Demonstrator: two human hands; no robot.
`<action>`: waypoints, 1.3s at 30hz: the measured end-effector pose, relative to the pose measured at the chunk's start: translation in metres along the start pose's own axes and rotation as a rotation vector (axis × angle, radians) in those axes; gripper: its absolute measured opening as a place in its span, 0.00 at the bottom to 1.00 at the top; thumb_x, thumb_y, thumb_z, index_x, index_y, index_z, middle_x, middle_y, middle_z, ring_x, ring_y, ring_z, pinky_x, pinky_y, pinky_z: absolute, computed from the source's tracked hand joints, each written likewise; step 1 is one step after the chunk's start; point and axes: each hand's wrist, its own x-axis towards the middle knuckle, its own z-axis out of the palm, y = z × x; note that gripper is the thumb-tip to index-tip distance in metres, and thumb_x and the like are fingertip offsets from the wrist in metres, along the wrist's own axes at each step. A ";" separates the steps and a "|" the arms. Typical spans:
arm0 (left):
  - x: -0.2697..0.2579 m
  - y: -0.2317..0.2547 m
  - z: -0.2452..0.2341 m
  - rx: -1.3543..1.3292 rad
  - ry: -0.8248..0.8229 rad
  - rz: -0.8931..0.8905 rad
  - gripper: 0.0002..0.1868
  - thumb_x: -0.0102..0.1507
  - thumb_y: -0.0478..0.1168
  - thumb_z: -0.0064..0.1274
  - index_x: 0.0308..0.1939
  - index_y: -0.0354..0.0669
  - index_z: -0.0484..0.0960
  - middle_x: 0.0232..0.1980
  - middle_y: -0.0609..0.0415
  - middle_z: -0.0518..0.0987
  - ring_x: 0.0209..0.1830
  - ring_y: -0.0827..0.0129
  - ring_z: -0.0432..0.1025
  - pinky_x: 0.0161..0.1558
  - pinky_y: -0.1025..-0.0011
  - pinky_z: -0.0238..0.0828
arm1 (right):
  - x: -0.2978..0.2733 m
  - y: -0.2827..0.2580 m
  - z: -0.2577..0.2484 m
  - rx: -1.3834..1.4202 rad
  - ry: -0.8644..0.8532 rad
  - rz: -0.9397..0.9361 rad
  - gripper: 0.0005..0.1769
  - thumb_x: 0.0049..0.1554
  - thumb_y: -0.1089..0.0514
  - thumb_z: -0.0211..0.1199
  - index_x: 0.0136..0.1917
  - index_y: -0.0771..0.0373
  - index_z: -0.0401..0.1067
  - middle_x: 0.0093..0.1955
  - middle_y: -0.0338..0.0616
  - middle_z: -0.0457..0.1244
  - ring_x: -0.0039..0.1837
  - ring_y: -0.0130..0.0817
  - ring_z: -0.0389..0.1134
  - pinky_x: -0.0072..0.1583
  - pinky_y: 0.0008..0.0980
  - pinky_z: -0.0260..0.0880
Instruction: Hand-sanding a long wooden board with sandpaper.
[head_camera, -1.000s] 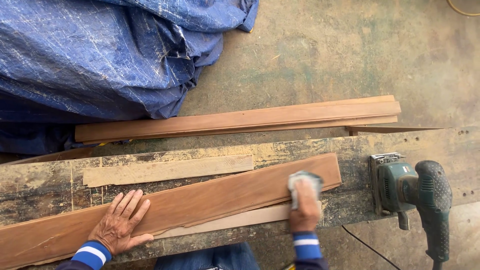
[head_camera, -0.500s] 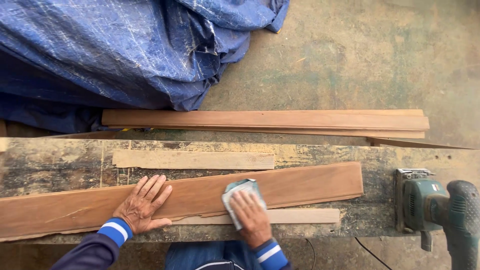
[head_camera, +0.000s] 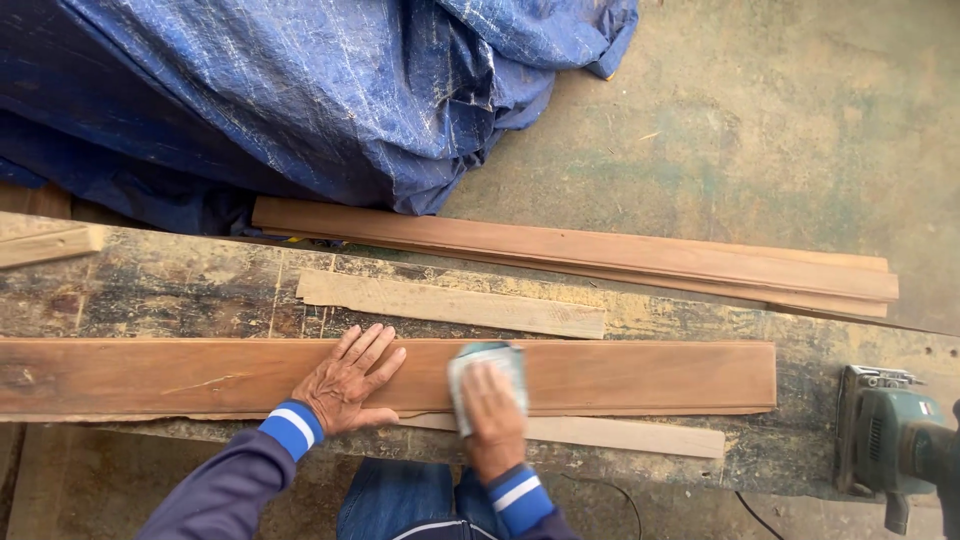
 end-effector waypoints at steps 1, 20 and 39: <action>0.003 0.004 -0.005 0.008 0.012 -0.014 0.51 0.56 0.72 0.50 0.73 0.43 0.59 0.76 0.38 0.55 0.76 0.46 0.49 0.74 0.47 0.40 | 0.007 -0.036 -0.003 0.101 -0.111 -0.150 0.41 0.42 0.73 0.61 0.70 0.62 0.68 0.75 0.52 0.58 0.76 0.51 0.59 0.74 0.54 0.59; -0.021 0.025 -0.003 -0.356 0.065 -0.370 0.38 0.52 0.48 0.67 0.62 0.36 0.71 0.43 0.47 0.75 0.46 0.53 0.70 0.48 0.57 0.70 | -0.044 -0.047 0.023 -0.122 0.215 0.051 0.28 0.55 0.69 0.59 0.69 0.56 0.70 0.70 0.47 0.65 0.72 0.47 0.66 0.72 0.49 0.65; 0.060 0.046 -0.001 -0.112 -0.117 -0.382 0.62 0.37 0.54 0.78 0.70 0.42 0.62 0.64 0.48 0.68 0.65 0.53 0.61 0.67 0.52 0.55 | -0.041 0.089 -0.034 -0.238 0.206 0.210 0.32 0.49 0.71 0.56 0.68 0.59 0.71 0.64 0.54 0.68 0.62 0.53 0.70 0.64 0.48 0.70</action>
